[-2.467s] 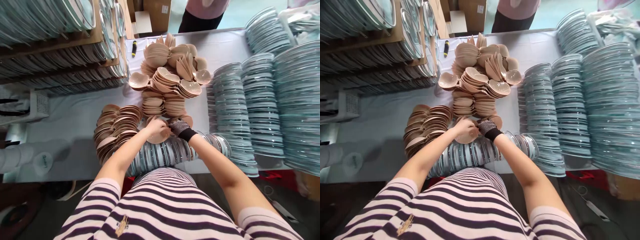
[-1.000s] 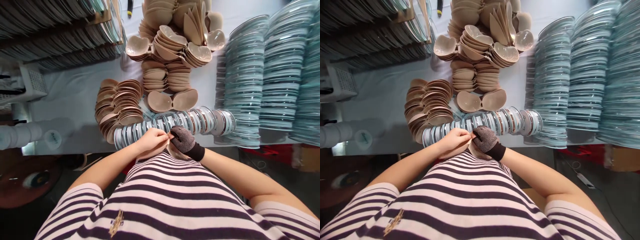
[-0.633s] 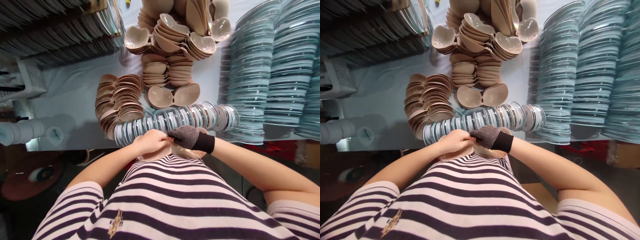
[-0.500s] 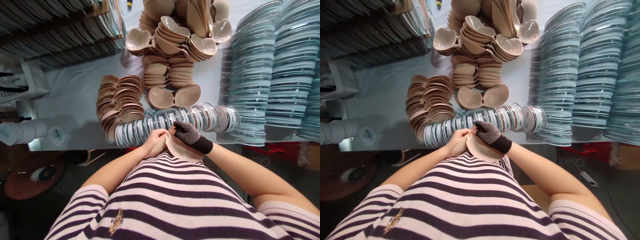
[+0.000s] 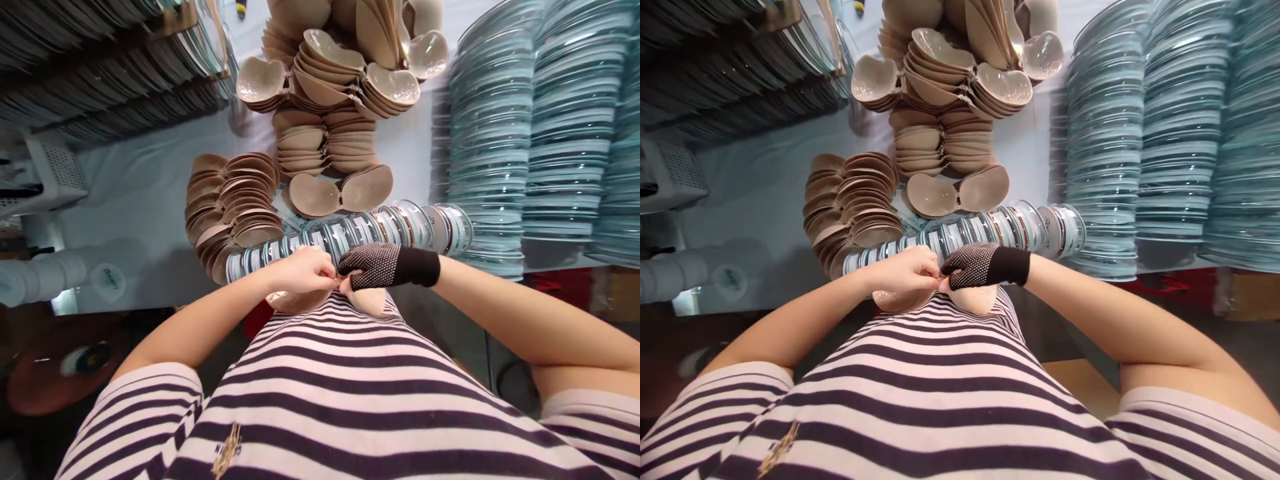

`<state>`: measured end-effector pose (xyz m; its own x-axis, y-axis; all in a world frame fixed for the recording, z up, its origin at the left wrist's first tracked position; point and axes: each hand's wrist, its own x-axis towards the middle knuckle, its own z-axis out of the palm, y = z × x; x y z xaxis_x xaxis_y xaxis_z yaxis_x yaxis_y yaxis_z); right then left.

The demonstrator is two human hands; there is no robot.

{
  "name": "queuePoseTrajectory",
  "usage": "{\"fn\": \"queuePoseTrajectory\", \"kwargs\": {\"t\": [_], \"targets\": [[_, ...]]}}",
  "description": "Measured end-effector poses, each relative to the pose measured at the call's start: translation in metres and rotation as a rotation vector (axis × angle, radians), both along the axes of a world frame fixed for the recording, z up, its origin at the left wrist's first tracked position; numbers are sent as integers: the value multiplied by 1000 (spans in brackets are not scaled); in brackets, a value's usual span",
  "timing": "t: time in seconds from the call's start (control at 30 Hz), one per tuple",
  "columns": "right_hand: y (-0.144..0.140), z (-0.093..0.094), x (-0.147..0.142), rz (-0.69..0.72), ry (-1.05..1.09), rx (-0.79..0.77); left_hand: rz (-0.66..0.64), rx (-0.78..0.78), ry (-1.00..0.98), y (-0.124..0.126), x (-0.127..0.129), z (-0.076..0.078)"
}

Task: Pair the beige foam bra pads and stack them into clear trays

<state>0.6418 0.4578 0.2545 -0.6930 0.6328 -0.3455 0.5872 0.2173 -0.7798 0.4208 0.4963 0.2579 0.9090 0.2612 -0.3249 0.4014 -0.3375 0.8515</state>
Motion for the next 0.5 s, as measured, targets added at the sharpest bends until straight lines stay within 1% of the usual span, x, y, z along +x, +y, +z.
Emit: {"fn": "queuePoseTrajectory", "kwargs": {"t": [0.03, 0.1, 0.13, 0.2, 0.23, 0.3, 0.4, 0.47, 0.5], "targets": [[-3, -3, -2, 2, 45, -58, 7, 49, 22, -2, 0, 3], [-8, -7, -5, -29, 164, -138, 11, 54, 17, -4, -2, 7], [-10, -9, -6, -42, 237, -166, 5, 14, -13, -3, -3, 7], [-13, -13, -7, -38, 378, -213, -10, -122, -101, -2, -6, 5], [-13, -15, -7, -26, 426, -225, -6, -204, -141, 0, -7, 1], [-12, -20, -7, -22, 446, -196, 37, -383, -184, 2, -7, -12], [-7, -24, -1, -35, 395, -68, 94, -628, -224, 2, -5, -35], [-1, -21, 5, -17, 387, -25, 85, -716, -275, -1, -4, -48], [3, -17, 9, -3, 386, -20, 79, -724, -292, -3, -2, -53]]}}
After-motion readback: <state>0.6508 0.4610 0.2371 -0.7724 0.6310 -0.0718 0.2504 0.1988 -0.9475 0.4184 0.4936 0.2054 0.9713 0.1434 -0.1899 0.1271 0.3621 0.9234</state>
